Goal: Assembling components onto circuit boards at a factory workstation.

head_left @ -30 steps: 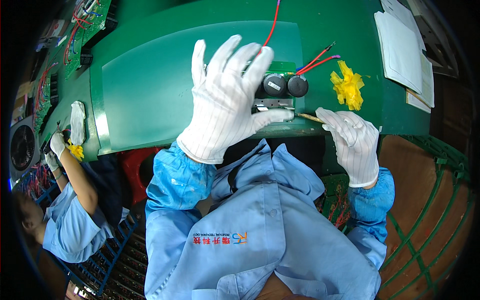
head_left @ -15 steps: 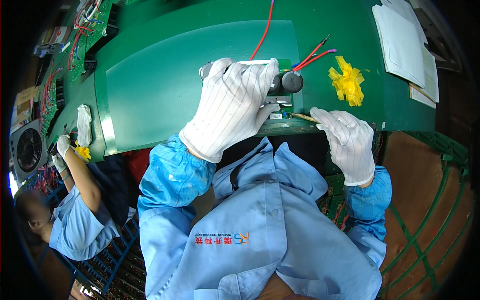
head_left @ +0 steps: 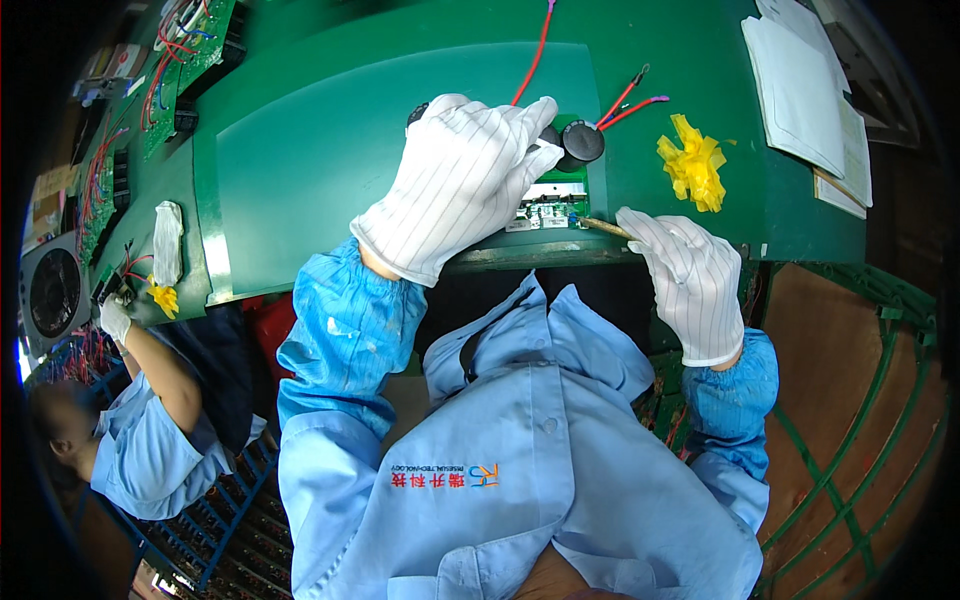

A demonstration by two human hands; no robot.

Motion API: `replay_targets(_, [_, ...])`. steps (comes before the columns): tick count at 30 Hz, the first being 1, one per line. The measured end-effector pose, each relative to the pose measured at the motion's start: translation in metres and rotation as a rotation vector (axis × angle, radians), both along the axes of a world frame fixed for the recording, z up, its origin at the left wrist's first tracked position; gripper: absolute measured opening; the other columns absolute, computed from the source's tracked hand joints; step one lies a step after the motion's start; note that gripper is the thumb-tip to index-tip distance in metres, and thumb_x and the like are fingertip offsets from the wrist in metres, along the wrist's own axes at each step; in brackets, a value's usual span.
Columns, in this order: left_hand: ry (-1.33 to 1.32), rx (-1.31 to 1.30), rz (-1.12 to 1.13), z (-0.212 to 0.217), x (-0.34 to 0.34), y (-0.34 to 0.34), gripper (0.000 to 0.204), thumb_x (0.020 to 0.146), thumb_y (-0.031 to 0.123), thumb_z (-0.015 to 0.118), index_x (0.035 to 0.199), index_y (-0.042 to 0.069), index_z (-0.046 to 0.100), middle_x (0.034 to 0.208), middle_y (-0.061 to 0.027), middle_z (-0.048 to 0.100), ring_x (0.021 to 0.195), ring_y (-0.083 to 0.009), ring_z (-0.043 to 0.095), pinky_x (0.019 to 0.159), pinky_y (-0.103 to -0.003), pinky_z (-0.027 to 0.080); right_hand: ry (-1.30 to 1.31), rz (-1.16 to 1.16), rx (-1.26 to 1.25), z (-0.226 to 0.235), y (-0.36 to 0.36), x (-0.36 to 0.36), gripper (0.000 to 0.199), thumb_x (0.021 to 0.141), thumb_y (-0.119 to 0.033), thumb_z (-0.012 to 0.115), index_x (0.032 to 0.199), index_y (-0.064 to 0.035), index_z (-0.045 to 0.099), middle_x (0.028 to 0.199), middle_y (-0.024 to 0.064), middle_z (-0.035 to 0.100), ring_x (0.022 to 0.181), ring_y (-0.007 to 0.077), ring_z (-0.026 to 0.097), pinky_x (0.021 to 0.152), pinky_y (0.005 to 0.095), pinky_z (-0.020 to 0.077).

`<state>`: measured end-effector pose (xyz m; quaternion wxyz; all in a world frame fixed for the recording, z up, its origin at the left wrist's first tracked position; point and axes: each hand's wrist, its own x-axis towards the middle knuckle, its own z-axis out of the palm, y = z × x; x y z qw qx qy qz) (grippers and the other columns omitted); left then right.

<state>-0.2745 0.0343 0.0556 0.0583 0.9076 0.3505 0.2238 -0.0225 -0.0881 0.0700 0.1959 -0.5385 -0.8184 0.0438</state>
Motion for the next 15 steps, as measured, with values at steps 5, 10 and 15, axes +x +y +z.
replay_targets(5, [0.006,-0.034,0.017,-0.001,0.001,0.008,0.041,0.098,0.040,0.064,0.125,0.010,0.072,0.089,-0.0123,0.074,0.081,-0.0317,0.069,0.081,-0.041,0.054,0.048,-0.011,-0.007,0.001,0.001,-0.001,0.034,0.085,-0.004,0.072,0.119,-0.0101,0.074,0.111,0.0025,0.076,0.093,0.0227,0.071,0.074,0.0365,0.0555])
replay_targets(10, [0.007,-0.037,0.026,0.002,0.001,0.008,0.040,0.097,0.040,0.064,0.122,0.011,0.073,0.089,-0.0118,0.074,0.078,-0.0319,0.069,0.079,-0.040,0.055,-0.005,0.005,0.053,0.004,0.005,-0.001,0.037,0.083,-0.004,0.072,0.120,-0.0110,0.074,0.102,0.0042,0.074,0.088,0.0234,0.071,0.068,0.0348,0.0544])
replay_targets(15, [-0.030,-0.017,0.023,0.001,0.001,0.007,0.038,0.096,0.038,0.066,0.121,0.011,0.074,0.088,-0.0115,0.074,0.078,-0.0320,0.069,0.079,-0.040,0.055,-0.005,-0.007,0.001,0.011,0.008,-0.003,0.037,0.083,-0.003,0.073,0.119,-0.0101,0.074,0.108,0.0039,0.076,0.092,0.0238,0.071,0.074,0.0361,0.0564])
